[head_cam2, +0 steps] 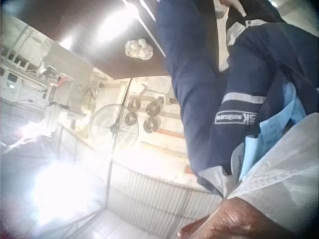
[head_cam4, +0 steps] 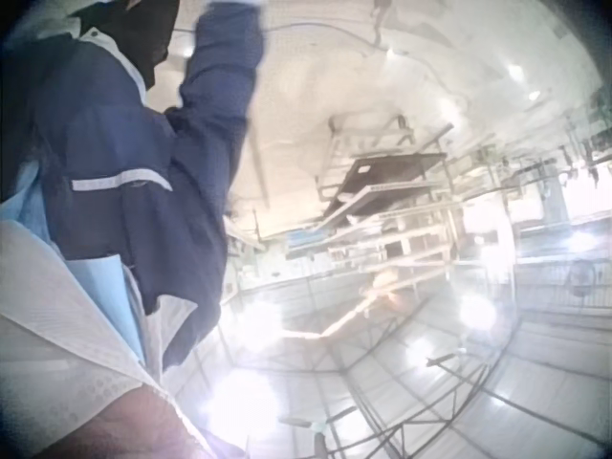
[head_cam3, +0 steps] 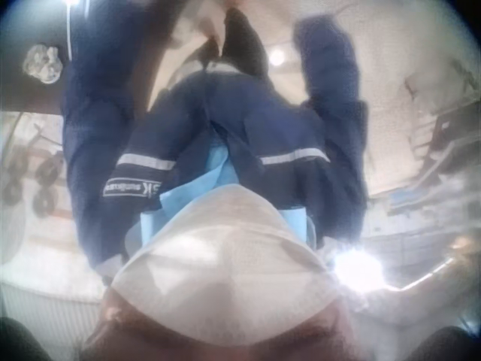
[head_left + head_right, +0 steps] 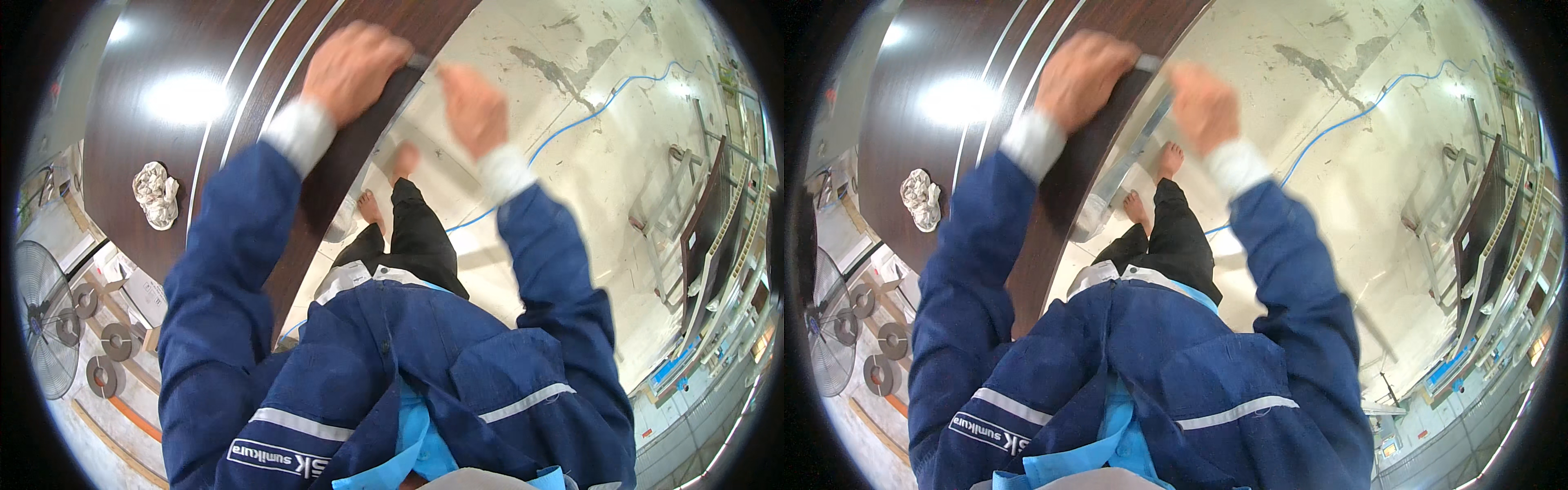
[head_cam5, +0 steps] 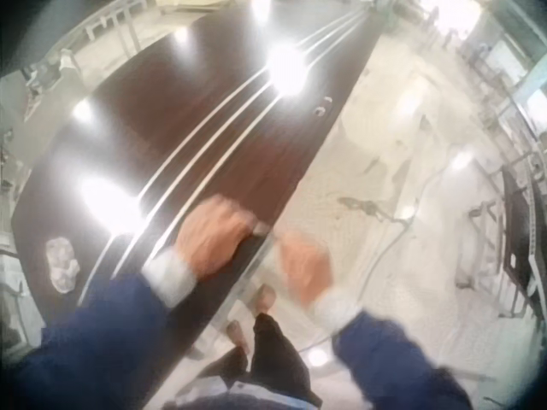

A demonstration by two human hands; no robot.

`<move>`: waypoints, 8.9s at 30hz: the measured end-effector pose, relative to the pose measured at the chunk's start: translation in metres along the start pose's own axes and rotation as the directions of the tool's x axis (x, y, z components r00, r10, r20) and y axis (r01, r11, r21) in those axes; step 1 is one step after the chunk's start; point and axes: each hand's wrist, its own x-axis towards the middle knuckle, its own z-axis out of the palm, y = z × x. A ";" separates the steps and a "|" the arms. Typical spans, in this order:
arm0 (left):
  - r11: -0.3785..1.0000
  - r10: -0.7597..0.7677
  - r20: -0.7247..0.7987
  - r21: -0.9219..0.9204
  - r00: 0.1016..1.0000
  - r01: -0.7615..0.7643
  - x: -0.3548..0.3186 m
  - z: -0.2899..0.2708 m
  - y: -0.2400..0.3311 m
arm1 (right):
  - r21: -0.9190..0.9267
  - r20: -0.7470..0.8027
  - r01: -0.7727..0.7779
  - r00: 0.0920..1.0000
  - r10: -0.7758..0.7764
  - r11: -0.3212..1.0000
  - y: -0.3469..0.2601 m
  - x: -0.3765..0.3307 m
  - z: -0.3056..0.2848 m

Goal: The person applies thin strips of tape to the edges of a large dark wooden table. They smooth the tape with their hands and use a small tool to press it down along the edges. The person occasionally wipes the surface with a cloth.

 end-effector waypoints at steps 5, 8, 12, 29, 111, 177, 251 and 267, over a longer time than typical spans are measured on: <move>0.982 -0.168 0.184 -0.056 0.968 0.181 -0.170 -0.101 0.067 | 0.393 0.223 0.035 0.966 -0.132 0.919 -0.108 -0.104 0.006; 0.993 -0.083 0.128 -0.074 0.988 0.093 -0.154 -0.091 0.059 | 0.275 0.484 0.052 0.856 -0.185 0.960 -0.098 -0.091 0.003; 0.999 -0.035 0.043 0.017 0.998 0.034 -0.018 -0.021 0.014 | -0.195 0.062 -0.074 0.994 0.088 0.978 -0.027 -0.011 -0.002; 0.995 -0.046 0.026 -0.088 0.999 0.048 -0.060 -0.015 0.009 | -0.196 0.074 0.054 0.996 -0.040 0.979 -0.036 -0.024 0.002; 0.769 -0.639 0.267 0.237 0.721 0.594 -0.457 -0.175 0.174 | -0.128 0.382 0.103 0.923 -0.047 0.986 -0.192 -0.128 0.015; 0.692 -0.710 0.039 0.218 0.703 0.688 -0.029 -0.001 0.059 | 0.153 0.323 0.271 0.895 -0.308 0.950 0.113 0.152 -0.052; 0.995 -0.043 0.208 -0.081 0.977 0.060 0.149 0.055 -0.033 | 0.087 -0.117 0.031 0.993 -0.020 0.996 0.095 0.112 -0.028; 0.913 -0.356 0.016 0.218 0.934 0.344 0.137 0.075 0.009 | 0.216 0.136 -0.360 0.932 0.337 0.908 0.138 0.055 -0.047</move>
